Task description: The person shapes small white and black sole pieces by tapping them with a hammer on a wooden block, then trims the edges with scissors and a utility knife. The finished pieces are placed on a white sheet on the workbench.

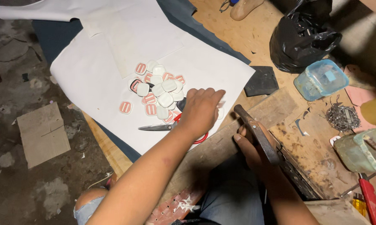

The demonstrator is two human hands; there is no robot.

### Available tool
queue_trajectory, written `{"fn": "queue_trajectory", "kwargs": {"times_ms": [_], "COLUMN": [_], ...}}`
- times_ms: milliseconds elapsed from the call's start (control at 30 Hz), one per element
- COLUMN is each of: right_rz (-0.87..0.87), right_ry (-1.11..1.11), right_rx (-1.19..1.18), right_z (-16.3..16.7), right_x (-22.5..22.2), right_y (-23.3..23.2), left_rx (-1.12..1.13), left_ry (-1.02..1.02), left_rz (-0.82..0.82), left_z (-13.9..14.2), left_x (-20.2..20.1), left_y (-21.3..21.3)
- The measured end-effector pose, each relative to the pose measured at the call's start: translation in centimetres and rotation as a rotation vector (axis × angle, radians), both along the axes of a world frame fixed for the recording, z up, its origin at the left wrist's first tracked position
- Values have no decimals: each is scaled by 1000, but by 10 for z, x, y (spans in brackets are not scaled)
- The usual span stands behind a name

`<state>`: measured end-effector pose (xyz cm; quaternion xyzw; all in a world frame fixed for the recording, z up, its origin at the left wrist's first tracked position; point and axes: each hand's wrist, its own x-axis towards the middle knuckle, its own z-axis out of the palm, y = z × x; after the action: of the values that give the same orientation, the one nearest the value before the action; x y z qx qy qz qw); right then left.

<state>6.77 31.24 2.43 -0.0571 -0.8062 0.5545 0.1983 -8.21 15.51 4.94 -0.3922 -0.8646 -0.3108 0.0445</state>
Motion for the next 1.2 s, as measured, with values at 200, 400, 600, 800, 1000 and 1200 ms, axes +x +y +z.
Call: {"fn": "queue_trajectory", "kwargs": {"times_ms": [200,400,600,800,1000,1200], "right_rz": [-82,-158,-223,-308,217,164], "right_ry": [-52,-59,-227,61,64,-79], "right_rx": [57,738,844,1048,916,1094], "right_z": [18,46,52,51,32,21], "right_x": [-4,-10,-8,-6,-58,-94], "right_y": [-9,14,22,-9,-62,-84], "left_rx": [424,679,924,1069,998,987], "left_ry": [-272,-961,-1095,-1237,-1206,-1166], "left_rz": [138,447,534,584,625,643], "left_z": [3,-20,-45,-65,-62,-54], "left_x": [37,135,194,191,184,187], "left_y": [-60,-143,-207,-219,-216,-213]}}
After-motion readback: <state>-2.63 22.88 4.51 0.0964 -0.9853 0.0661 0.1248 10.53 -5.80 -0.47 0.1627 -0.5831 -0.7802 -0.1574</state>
